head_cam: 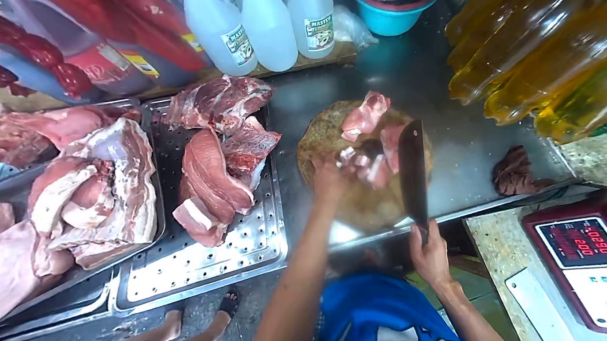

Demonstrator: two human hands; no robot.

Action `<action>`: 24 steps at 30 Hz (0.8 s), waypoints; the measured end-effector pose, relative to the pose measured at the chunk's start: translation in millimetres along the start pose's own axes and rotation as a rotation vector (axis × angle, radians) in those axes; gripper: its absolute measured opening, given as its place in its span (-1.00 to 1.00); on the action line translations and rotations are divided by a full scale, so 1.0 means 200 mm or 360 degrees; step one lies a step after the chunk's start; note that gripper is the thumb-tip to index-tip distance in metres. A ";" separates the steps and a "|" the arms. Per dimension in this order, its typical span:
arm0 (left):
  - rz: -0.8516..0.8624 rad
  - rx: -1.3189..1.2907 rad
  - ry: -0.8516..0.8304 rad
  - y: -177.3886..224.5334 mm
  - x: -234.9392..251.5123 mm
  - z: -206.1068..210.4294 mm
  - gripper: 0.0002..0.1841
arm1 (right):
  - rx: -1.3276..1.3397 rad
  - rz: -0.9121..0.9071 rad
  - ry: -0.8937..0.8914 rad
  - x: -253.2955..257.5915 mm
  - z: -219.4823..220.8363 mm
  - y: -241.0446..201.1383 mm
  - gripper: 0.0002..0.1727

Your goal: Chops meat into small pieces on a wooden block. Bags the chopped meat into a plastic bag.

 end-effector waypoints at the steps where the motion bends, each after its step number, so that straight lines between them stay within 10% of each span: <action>1: -0.0018 -0.0017 -0.0018 0.02 -0.02 0.03 -0.28 | 0.0030 0.0023 0.0005 0.00 0.00 0.01 -0.57; 11: 0.0468 -0.0043 0.0077 0.28 0.04 0.12 -0.42 | 0.0205 0.0065 0.0026 0.00 0.03 0.05 -0.55; 24: 0.0460 0.0324 -0.0004 0.21 -0.20 0.29 -0.46 | 0.0237 0.0023 -0.0053 0.02 -0.01 0.07 -0.57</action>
Point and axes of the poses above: each hand's wrist, its own x-axis towards the middle knuckle, its own z-axis out of the palm, y = z × x, the point moved 1 cm from there along x, towards the middle knuckle, and after that the axes turned 1 degree about z, right-handed, at the moved point
